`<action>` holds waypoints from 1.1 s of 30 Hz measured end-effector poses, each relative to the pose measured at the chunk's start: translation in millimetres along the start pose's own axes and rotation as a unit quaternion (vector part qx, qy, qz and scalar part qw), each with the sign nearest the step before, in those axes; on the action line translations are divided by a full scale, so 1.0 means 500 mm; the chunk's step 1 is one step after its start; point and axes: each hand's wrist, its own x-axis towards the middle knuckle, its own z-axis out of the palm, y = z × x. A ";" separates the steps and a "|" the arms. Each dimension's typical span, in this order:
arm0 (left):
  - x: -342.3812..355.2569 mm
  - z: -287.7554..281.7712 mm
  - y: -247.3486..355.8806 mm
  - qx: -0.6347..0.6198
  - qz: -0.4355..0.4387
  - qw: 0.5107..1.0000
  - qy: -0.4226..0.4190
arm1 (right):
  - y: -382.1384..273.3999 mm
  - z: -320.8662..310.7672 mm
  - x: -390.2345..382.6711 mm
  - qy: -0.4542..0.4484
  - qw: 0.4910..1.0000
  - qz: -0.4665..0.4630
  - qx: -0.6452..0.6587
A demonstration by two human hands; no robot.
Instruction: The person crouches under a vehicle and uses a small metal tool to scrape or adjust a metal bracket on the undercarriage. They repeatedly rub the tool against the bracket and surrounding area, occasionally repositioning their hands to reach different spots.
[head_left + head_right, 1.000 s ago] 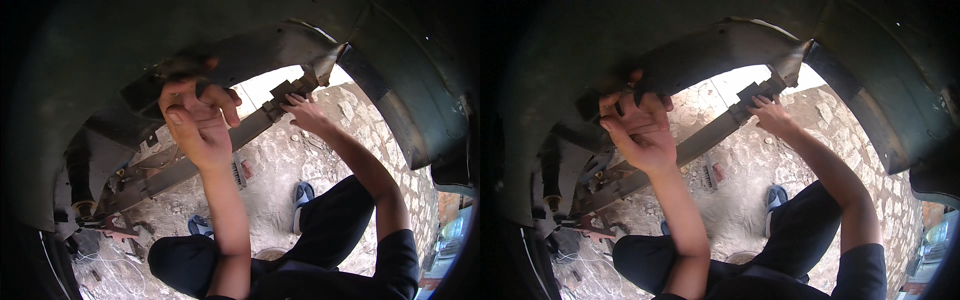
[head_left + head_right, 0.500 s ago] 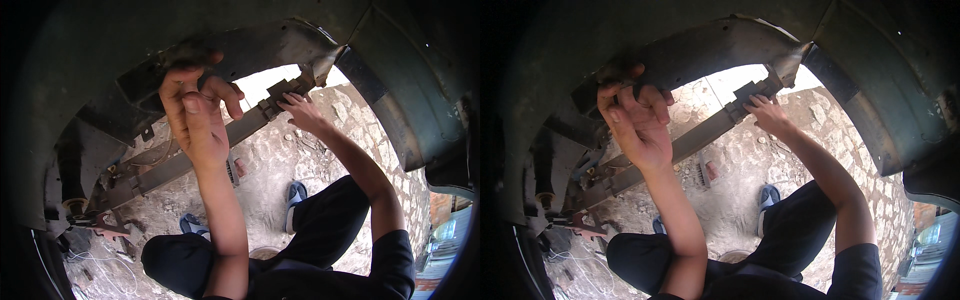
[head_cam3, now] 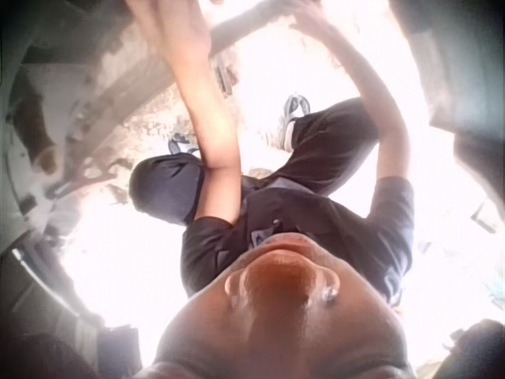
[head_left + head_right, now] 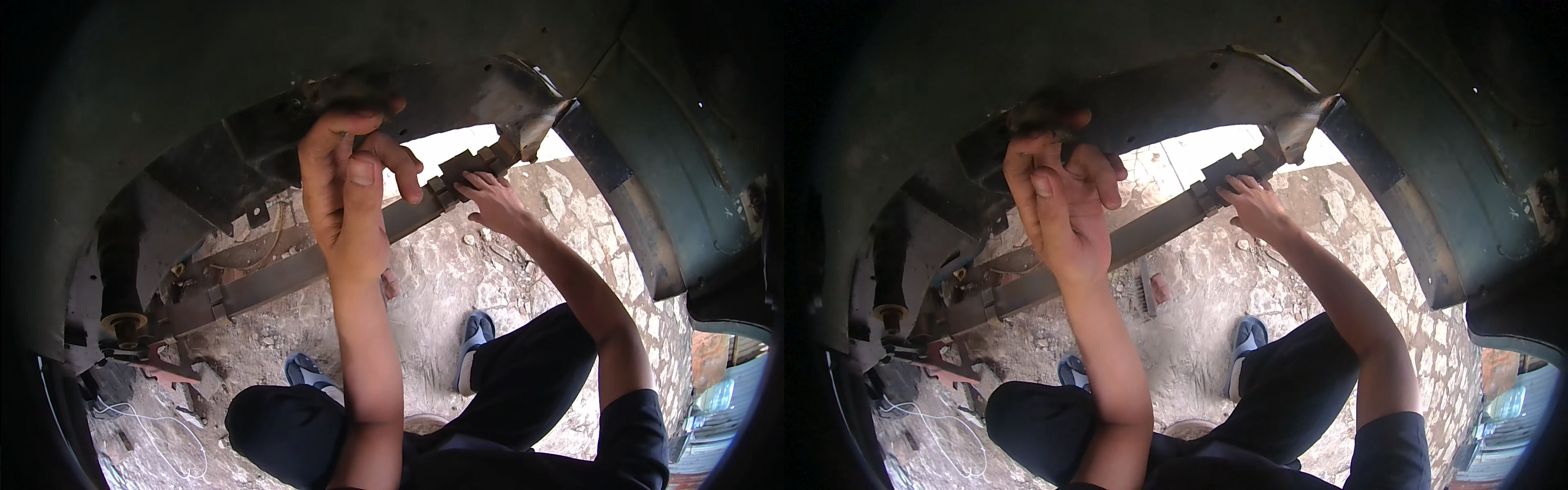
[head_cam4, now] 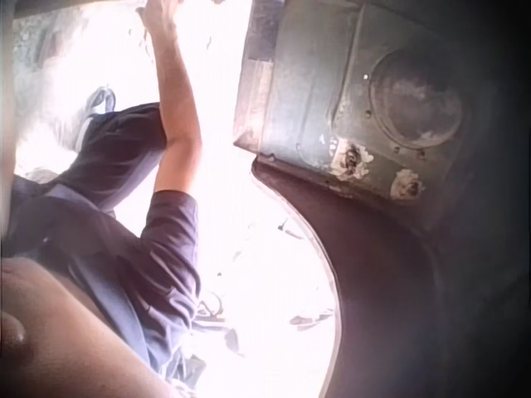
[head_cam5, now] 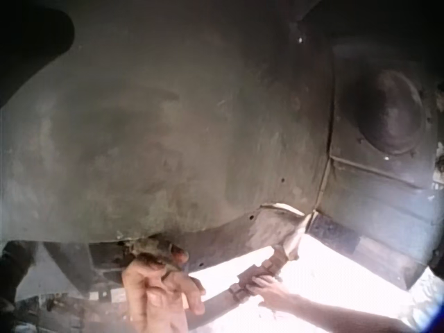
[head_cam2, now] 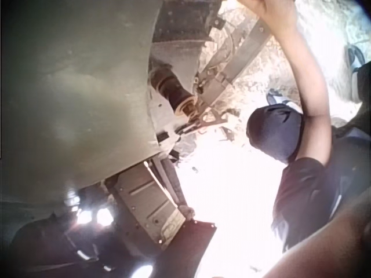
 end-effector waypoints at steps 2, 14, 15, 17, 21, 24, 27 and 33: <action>-0.001 -0.003 0.001 -0.003 0.000 1.000 -0.004 | 0.003 0.005 -0.003 0.017 1.000 0.006 -0.017; 0.004 -0.001 0.011 -0.080 -0.037 0.996 -0.003 | -0.012 0.001 -0.006 0.010 1.000 0.010 -0.017; 0.004 -0.001 0.007 -0.083 -0.025 0.996 -0.013 | -0.013 0.000 -0.007 0.011 1.000 0.009 -0.018; 0.005 -0.004 -0.003 -0.084 -0.003 0.996 -0.028 | -0.015 -0.001 -0.006 0.013 1.000 0.005 -0.018; 0.008 -0.003 -0.011 -0.091 0.009 0.995 -0.030 | -0.013 0.000 -0.006 0.016 1.000 0.004 -0.021; 0.012 -0.004 -0.011 -0.108 -0.005 0.994 -0.028 | -0.013 -0.002 -0.008 0.015 1.000 0.003 -0.020; 0.017 -0.017 -0.019 -0.114 0.003 0.992 -0.055 | -0.011 0.003 -0.006 0.018 1.000 0.000 -0.020; 0.021 -0.027 -0.016 -0.118 0.006 0.990 -0.077 | -0.012 0.003 -0.005 0.013 1.000 0.002 -0.018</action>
